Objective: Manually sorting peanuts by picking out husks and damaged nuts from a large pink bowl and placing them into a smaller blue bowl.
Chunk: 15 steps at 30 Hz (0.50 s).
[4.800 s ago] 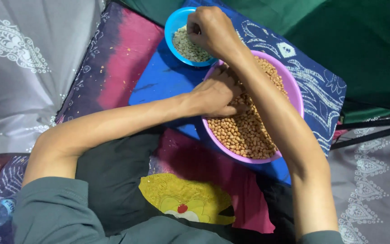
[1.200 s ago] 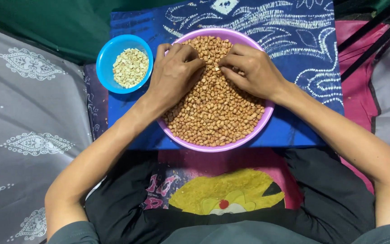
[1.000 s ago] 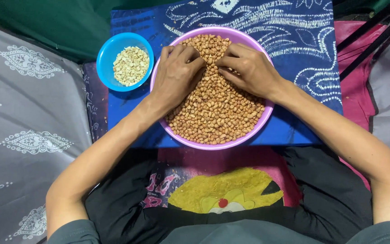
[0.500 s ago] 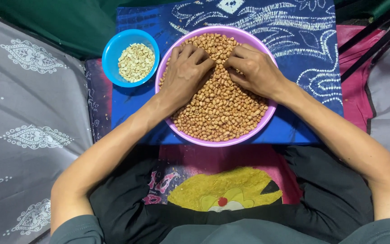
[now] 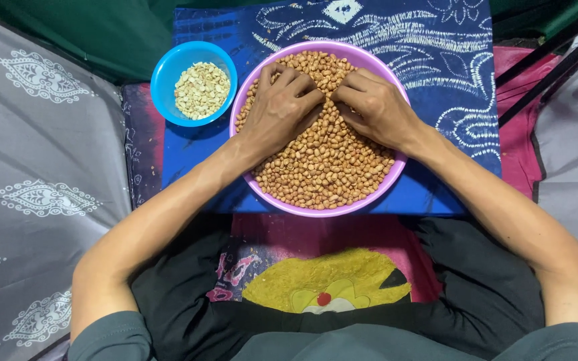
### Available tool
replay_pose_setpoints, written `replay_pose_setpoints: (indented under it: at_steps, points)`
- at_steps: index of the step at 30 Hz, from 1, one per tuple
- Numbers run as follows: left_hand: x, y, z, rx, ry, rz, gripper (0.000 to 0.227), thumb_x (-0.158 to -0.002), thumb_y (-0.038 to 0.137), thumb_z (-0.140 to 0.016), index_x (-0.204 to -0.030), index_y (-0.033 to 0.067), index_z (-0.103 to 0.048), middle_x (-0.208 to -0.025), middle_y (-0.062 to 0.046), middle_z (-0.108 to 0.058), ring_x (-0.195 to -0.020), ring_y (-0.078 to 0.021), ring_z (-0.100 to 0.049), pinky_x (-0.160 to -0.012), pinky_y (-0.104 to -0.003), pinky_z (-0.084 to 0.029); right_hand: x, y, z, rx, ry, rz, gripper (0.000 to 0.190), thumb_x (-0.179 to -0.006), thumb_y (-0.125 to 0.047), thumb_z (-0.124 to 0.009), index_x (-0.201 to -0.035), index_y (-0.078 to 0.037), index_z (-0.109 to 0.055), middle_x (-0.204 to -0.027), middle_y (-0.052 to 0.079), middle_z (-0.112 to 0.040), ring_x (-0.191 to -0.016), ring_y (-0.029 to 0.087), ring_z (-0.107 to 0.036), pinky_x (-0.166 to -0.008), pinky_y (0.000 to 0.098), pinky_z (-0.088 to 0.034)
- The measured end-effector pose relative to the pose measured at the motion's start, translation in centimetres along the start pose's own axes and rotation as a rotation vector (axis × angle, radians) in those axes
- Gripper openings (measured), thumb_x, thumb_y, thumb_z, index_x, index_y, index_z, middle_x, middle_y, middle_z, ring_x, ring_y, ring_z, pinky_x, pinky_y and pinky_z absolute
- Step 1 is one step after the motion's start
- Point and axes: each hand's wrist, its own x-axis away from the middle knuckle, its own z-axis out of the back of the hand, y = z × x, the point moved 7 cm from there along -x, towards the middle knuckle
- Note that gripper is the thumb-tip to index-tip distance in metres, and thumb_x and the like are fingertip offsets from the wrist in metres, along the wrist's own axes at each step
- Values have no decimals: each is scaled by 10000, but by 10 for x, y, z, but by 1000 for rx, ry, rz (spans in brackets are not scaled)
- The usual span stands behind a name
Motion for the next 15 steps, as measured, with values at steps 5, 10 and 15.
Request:
replay_pose_setpoints:
  at_steps: [5, 10, 15]
  points:
    - [2, -2, -6, -42, -12, -12, 97, -914, 184, -802, -938, 110, -745, -940, -28, -658, -931, -213, -589, -1042, -503, -381, -4, -8, 8, -42, 25, 22, 166, -837, 83, -784, -981, 33, -718, -946, 91, -652, -804, 205, -581, -748, 302, -558]
    - [-2, 1, 10, -16, 51, -41, 130, -888, 173, -826, -895, 108, -714, -928, -25, -654, -884, -194, -568, -1048, -488, -369, -3, -6, 9, -26, 59, 11, 135, -902, 17, -794, -1034, 12, -765, -957, 89, -679, -790, 179, -583, -717, 265, -555]
    - [-7, -1, 53, 16, 119, -11, 62, -902, 126, -674, -883, 81, -635, -902, -58, -573, -834, -205, -528, -994, -450, -387, -3, -7, 18, -47, 124, 3, 86, -936, 50, -783, -999, 36, -725, -990, 124, -680, -816, 213, -611, -744, 294, -566]
